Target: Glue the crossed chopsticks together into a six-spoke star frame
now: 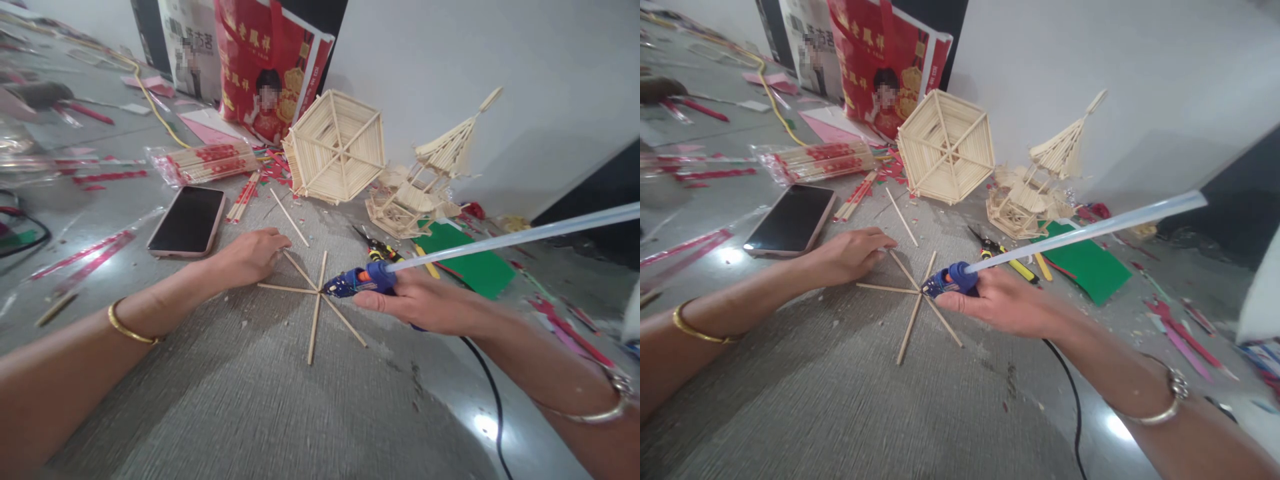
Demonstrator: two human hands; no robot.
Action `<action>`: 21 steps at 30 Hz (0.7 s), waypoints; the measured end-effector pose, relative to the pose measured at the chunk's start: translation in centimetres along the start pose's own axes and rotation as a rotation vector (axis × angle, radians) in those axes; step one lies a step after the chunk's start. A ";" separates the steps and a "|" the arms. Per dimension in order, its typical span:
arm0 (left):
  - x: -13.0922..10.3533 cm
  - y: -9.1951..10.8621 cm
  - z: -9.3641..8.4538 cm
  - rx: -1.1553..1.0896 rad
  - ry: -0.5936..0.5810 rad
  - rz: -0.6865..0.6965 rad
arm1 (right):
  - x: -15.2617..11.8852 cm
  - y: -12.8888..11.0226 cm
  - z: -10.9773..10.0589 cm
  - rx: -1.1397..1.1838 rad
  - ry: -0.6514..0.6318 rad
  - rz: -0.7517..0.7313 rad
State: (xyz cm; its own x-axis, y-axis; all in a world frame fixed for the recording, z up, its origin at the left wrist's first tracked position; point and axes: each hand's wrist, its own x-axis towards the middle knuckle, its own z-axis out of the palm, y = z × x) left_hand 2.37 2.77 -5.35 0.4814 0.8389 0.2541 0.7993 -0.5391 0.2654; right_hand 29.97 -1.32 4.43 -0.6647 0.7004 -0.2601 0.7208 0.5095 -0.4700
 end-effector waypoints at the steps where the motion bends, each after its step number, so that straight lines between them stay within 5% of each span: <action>1: 0.0 0.0 0.0 0.003 -0.013 0.007 | 0.0 0.1 0.0 -0.003 0.004 0.004; 13: 0.1 0.2 -0.4 0.004 -0.038 -0.001 | -2.5 1.4 -0.3 0.092 0.103 0.132; 17: 0.1 0.3 -0.4 -0.006 -0.029 -0.023 | -5.6 3.5 0.4 0.027 0.329 0.161; 21: 0.1 0.0 -0.2 -0.020 -0.012 -0.010 | -8.6 6.6 2.4 -0.215 0.666 0.022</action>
State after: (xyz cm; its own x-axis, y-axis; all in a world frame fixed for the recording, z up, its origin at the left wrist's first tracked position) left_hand 2.34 2.88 -5.13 0.4777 0.8450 0.2405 0.7967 -0.5320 0.2868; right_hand 39.94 -5.18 1.52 -0.4370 0.8340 0.3370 0.8015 0.5311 -0.2750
